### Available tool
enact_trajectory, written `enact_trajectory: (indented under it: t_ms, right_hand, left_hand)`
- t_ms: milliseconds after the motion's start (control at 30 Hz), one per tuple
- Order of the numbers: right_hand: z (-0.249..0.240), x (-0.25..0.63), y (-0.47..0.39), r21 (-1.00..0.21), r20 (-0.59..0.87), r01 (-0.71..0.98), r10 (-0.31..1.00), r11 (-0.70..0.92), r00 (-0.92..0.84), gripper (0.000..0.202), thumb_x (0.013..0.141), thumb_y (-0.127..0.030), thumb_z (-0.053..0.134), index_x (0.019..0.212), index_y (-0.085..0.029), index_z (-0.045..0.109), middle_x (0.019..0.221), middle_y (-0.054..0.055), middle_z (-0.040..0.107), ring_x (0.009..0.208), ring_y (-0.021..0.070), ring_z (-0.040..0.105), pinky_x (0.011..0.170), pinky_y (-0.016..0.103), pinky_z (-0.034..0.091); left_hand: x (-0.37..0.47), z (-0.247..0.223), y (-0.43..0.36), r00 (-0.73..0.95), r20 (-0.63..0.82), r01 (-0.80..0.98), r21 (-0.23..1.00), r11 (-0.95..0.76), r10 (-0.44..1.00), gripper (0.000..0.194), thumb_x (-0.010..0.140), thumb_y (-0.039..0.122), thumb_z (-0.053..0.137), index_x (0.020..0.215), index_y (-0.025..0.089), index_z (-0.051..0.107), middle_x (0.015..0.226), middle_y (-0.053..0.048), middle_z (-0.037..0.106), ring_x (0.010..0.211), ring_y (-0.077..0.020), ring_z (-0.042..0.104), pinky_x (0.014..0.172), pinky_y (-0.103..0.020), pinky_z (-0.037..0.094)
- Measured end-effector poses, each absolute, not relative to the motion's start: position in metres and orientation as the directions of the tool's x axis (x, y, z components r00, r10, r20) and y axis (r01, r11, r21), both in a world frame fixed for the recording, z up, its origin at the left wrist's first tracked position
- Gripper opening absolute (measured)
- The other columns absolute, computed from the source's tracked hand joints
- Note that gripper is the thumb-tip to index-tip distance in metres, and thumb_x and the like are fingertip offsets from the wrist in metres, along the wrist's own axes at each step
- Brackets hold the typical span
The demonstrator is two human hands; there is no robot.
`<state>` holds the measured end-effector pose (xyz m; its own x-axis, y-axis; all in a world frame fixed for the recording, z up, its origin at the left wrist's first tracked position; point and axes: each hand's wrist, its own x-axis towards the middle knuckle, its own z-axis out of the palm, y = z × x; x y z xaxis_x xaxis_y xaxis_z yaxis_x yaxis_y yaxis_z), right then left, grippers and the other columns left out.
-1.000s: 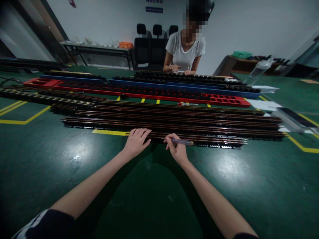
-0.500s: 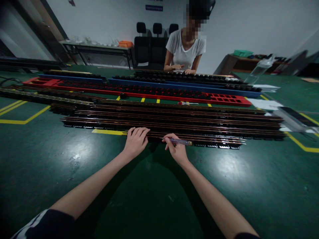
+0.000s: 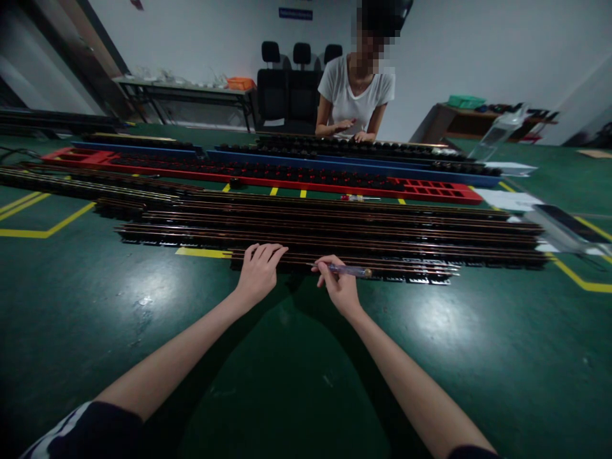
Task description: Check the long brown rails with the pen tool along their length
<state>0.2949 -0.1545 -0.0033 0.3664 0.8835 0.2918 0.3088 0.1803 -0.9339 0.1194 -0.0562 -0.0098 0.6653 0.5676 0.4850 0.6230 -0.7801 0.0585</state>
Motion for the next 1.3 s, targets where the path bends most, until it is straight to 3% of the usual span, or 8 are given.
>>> enact_trajectory:
  t_ms: [300,667,1300]
  right_hand:
    - [-0.0063,0.2965,-0.1554,-0.929,0.313,0.322,0.854,0.184,0.416,0.027,0.085,-0.045,0.053,0.083,-0.019,0.058,0.070,0.003,0.067,0.046,0.0105,0.056,0.045,0.024,0.043]
    - [-0.0047,0.2975,-0.1541,-0.923,0.300,0.346,0.874,0.166,0.382,0.028,0.084,-0.047,0.053,0.081,-0.019,0.057,0.071,0.003,0.066,0.045,0.0107,0.056,0.044,0.024,0.043]
    - [-0.0051,0.2971,-0.1543,-0.928,0.288,0.340,0.876,0.155,0.386,0.029,0.084,-0.048,0.053,0.081,-0.019,0.057,0.071,0.003,0.065,0.045,0.0101,0.055,0.044,0.023,0.043]
  left_hand:
    - [0.1170,-0.0088,-0.0537,0.663,0.483,0.613,0.088,-0.785,0.571,0.052,0.076,-0.005,0.035,0.119,0.016,0.058,0.118,-0.009,0.063,0.113,-0.0227,0.054,0.102,-0.045,0.035]
    - [0.1186,-0.0070,-0.0536,0.718,0.456,0.539,0.113,-0.835,0.526,0.038,0.087,0.022,0.042,0.123,0.016,0.055,0.119,-0.010,0.062,0.112,-0.0245,0.054,0.098,-0.044,0.037]
    - [0.1193,-0.0091,-0.0529,0.719,0.462,0.541,0.097,-0.835,0.519,0.036,0.088,0.022,0.042,0.120,0.017,0.056,0.117,-0.011,0.063,0.108,-0.0245,0.056,0.095,-0.044,0.038]
